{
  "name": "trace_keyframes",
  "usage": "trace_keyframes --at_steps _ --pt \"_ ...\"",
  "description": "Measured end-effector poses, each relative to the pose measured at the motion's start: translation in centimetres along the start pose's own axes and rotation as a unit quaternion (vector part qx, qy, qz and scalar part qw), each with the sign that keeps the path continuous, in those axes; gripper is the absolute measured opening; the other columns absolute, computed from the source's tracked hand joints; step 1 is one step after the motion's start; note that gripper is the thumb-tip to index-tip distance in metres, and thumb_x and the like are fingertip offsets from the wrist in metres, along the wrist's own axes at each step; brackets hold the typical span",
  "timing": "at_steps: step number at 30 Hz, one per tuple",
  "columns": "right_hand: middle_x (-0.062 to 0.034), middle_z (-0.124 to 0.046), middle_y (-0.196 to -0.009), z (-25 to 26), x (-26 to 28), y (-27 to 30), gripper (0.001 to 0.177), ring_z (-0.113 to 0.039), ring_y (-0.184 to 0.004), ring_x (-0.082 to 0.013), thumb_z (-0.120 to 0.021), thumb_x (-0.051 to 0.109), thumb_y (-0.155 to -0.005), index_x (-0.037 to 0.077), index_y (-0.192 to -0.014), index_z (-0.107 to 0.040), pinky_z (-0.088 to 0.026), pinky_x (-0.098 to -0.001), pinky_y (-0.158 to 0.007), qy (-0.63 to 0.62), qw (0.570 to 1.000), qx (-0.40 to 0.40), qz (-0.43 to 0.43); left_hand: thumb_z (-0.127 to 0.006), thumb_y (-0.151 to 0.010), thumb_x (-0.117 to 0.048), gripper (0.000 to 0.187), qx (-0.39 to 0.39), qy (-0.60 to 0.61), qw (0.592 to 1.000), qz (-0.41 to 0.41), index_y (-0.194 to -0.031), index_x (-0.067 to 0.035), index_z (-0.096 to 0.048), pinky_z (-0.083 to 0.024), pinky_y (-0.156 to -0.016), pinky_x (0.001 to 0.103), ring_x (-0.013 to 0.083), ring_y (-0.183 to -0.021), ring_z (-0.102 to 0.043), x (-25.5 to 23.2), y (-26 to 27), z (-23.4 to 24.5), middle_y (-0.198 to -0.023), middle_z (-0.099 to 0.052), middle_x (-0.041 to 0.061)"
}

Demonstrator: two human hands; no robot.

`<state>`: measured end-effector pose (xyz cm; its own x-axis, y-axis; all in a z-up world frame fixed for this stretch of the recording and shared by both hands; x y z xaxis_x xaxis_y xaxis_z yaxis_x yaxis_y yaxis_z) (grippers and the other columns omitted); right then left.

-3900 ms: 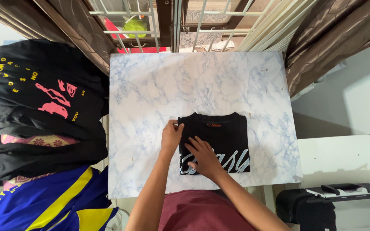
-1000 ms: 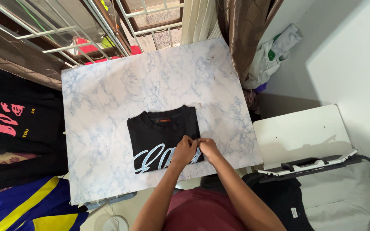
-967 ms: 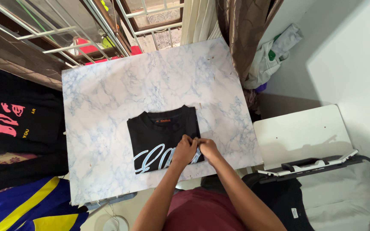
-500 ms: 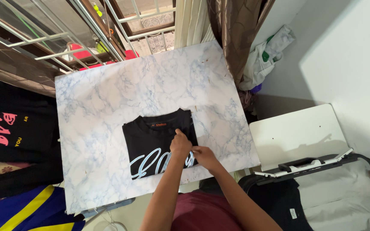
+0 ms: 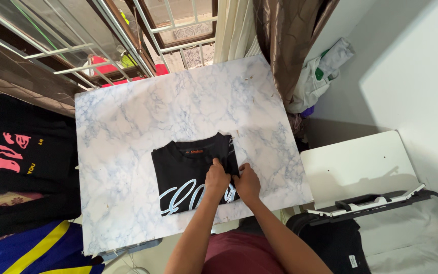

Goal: The person folds a black t-shirt on a table by tucking in the sleeves and folding the sides toward the center.

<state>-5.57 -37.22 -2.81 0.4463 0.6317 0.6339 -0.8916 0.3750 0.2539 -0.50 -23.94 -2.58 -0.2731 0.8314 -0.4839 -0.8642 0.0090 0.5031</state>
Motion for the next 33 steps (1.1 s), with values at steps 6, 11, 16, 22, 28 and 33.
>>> trace_keyframes --at_steps 6,11,16,22,28,33 --pt "-0.0097 -0.068 -0.087 0.9 2.0 1.2 0.029 -0.068 -0.084 -0.0303 -0.077 0.018 -0.081 0.01 -0.107 -0.068 -0.053 -0.0433 -0.075 -0.051 0.998 -0.024 0.036 -0.077 -0.083 -0.014 0.055 -0.006 0.02 1.0 -0.011 -0.123 0.0 -0.042 -0.058 -0.088 0.048 0.0454 -0.106 -0.068 0.1 0.4 0.3 -0.112 -0.067 0.027" --pt "-0.0115 -0.064 -0.089 0.6 2.7 1.6 0.031 -0.066 -0.081 -0.0301 -0.076 0.019 -0.083 0.008 -0.112 -0.071 -0.052 -0.0418 -0.074 -0.098 0.99 -0.026 0.1 -0.078 -0.081 -0.014 0.056 -0.007 0.025 0.999 -0.019 -0.124 0.0 -0.044 -0.057 -0.09 0.048 0.0456 -0.106 -0.068 0.4 0.4 0.7 -0.113 -0.067 0.028" --pt "-0.0124 -0.063 -0.089 0.7 2.9 1.9 0.034 -0.066 -0.081 -0.0297 -0.074 0.022 -0.086 0.009 -0.117 -0.074 -0.053 -0.0409 -0.075 -0.059 0.995 -0.004 0.085 -0.078 -0.08 -0.013 0.056 0.002 0.033 0.999 -0.013 -0.124 0.001 -0.045 -0.058 -0.091 0.047 0.0455 -0.108 -0.068 0.5 0.6 0.9 -0.115 -0.067 0.028" --pt "-0.0156 -0.074 -0.093 -0.6 1.4 0.9 0.027 -0.073 -0.082 -0.0291 -0.072 0.021 -0.088 0.005 -0.109 -0.076 -0.057 -0.0387 -0.075 -0.117 0.988 0.016 0.098 -0.075 -0.082 -0.012 0.052 -0.012 0.05 0.998 -0.021 -0.125 0.001 -0.048 -0.057 -0.091 0.049 0.0465 -0.108 -0.067 0.6 0.9 1.6 -0.116 -0.067 0.029" --pt "-0.0166 -0.076 -0.09 -1.6 -0.2 -0.5 0.026 -0.075 -0.079 -0.0287 -0.068 0.014 -0.086 0.009 -0.11 -0.078 -0.058 -0.0377 -0.076 -0.109 0.988 0.082 0.074 -0.075 -0.079 -0.011 0.057 -0.013 0.05 0.998 -0.023 -0.129 0.0 -0.049 -0.056 -0.093 0.049 0.0469 -0.11 -0.066 0.7 1.0 2.3 -0.116 -0.066 0.03" --pt "-0.0135 -0.075 -0.085 -0.3 1.6 -0.7 0.032 -0.074 -0.08 -0.0299 -0.076 0.014 -0.079 0.011 -0.111 -0.074 -0.057 -0.0399 -0.075 -0.065 0.985 0.138 0.079 -0.075 -0.08 -0.012 0.059 -0.001 0.05 0.999 -0.019 -0.132 0.001 -0.049 -0.055 -0.094 0.048 0.0466 -0.111 -0.066 0.7 0.9 2.8 -0.117 -0.067 0.03"
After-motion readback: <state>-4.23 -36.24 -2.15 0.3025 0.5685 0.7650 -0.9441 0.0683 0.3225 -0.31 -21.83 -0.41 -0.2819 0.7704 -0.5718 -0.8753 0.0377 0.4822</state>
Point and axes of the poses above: each hand's wrist, its own y-axis away from the middle knuckle, its own z-axis out of the back of the hand, x = y × z, the point moved 5 cm from there along -y, towards the middle knuckle
